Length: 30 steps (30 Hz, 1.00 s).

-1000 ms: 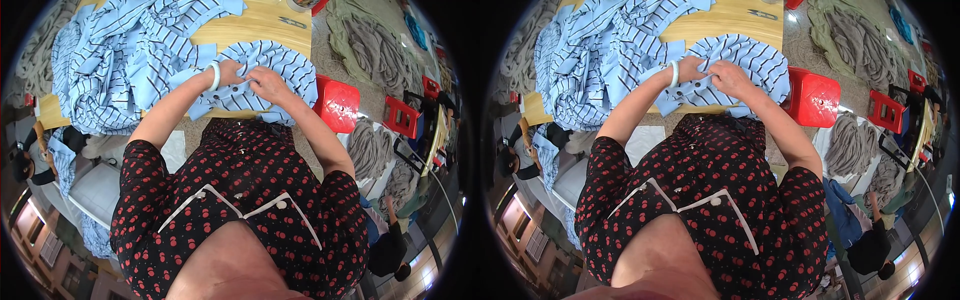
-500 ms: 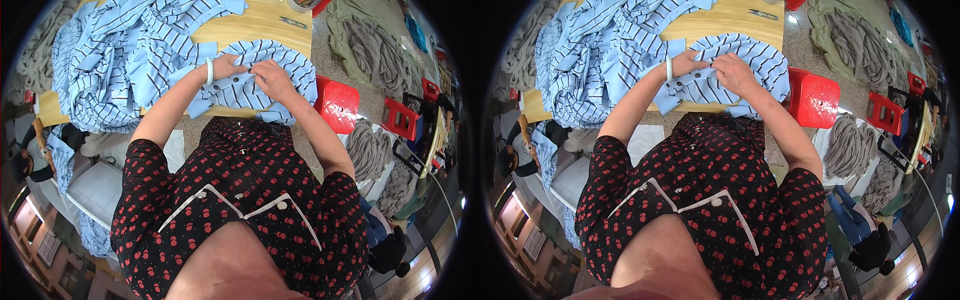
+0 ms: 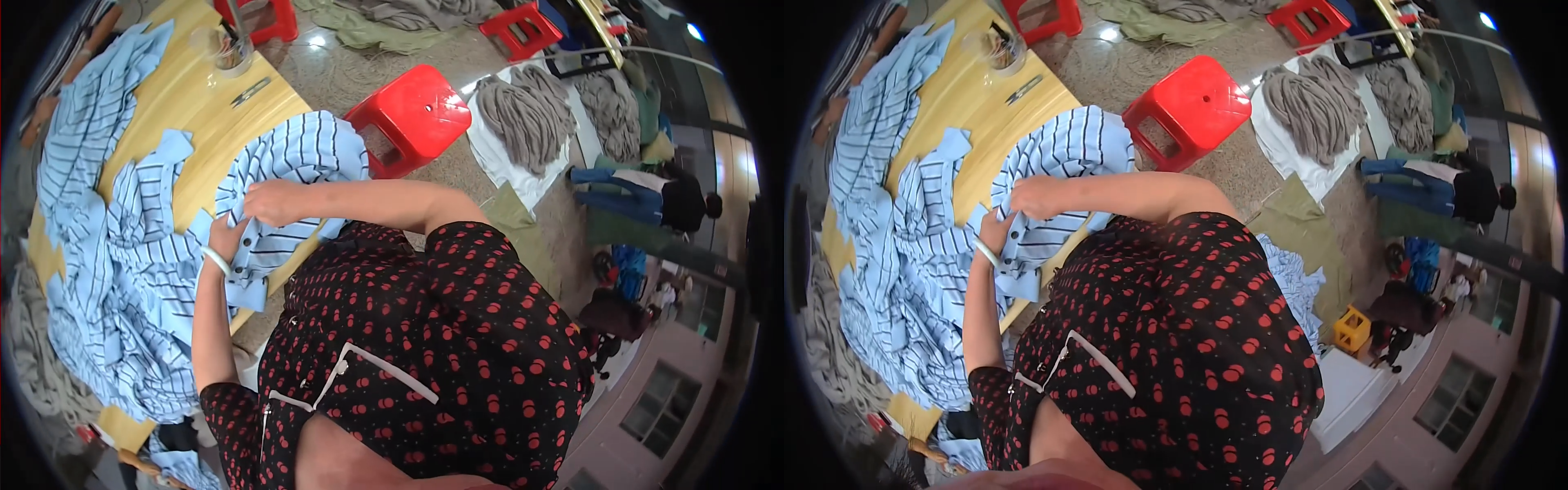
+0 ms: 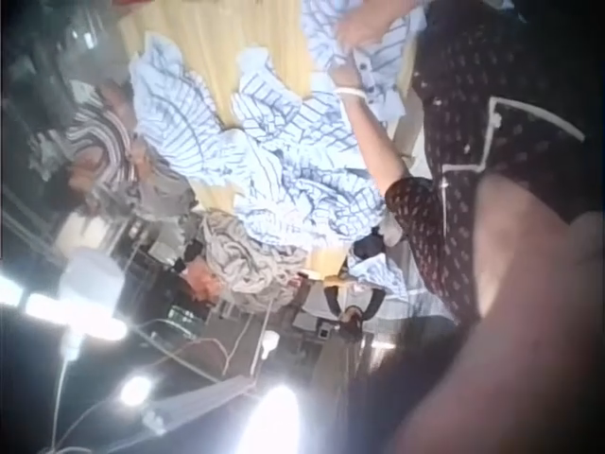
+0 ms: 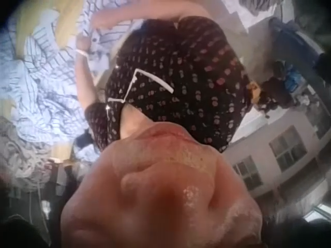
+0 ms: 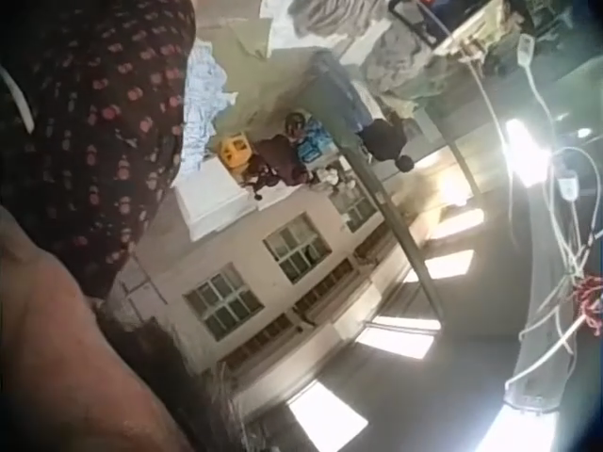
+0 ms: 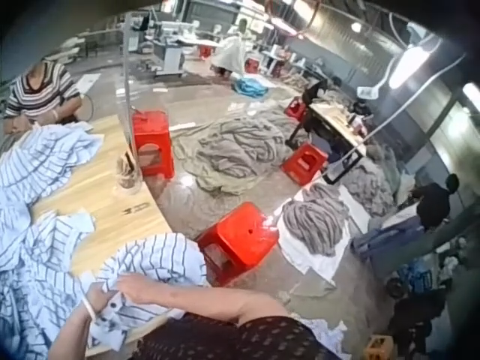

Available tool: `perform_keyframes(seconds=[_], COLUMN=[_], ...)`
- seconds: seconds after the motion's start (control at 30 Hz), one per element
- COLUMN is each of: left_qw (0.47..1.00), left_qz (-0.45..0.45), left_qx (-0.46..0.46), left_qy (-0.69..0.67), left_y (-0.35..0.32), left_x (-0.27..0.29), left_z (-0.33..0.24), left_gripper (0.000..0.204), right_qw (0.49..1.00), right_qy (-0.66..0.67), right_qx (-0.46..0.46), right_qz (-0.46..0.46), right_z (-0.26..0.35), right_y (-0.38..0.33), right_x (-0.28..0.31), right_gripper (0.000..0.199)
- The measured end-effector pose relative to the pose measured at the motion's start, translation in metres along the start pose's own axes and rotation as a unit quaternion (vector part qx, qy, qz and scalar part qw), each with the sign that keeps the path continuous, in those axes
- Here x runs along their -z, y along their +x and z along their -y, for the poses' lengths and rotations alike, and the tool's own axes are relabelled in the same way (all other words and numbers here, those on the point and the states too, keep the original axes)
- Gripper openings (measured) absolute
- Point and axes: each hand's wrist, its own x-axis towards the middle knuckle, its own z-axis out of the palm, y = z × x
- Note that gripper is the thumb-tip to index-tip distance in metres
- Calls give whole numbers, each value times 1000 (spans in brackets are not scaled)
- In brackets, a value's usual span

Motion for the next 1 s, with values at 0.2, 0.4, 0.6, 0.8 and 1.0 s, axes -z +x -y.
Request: perform_keyframes(seconds=[0.2,0.4,0.6,0.8,1.0], left_qw=[982,956,996,982,995], left_qz=[-1,13,-11,38,27], left_qx=[85,173,74,-99,-21], left_qy=[-169,-235,-50,157,98], left_y=[-5,-1,-11,-8,-15], left_x=[-3,-4,15,1,-15], left_z=[-6,-14,-5,-30,-9], left_gripper=[12,11,24,37,45], right_qw=[1000,1000,995,995,988], right_qy=[-10,-2,-8,-30,-33], right_qx=[2,-4,91,60,74], right_qz=[9,16,41,70,128], right_z=[9,5,9,11,30], right_y=[0,5,24,11,23], right_x=[3,4,7,19,17], right_gripper=[8,6,19,23,12])
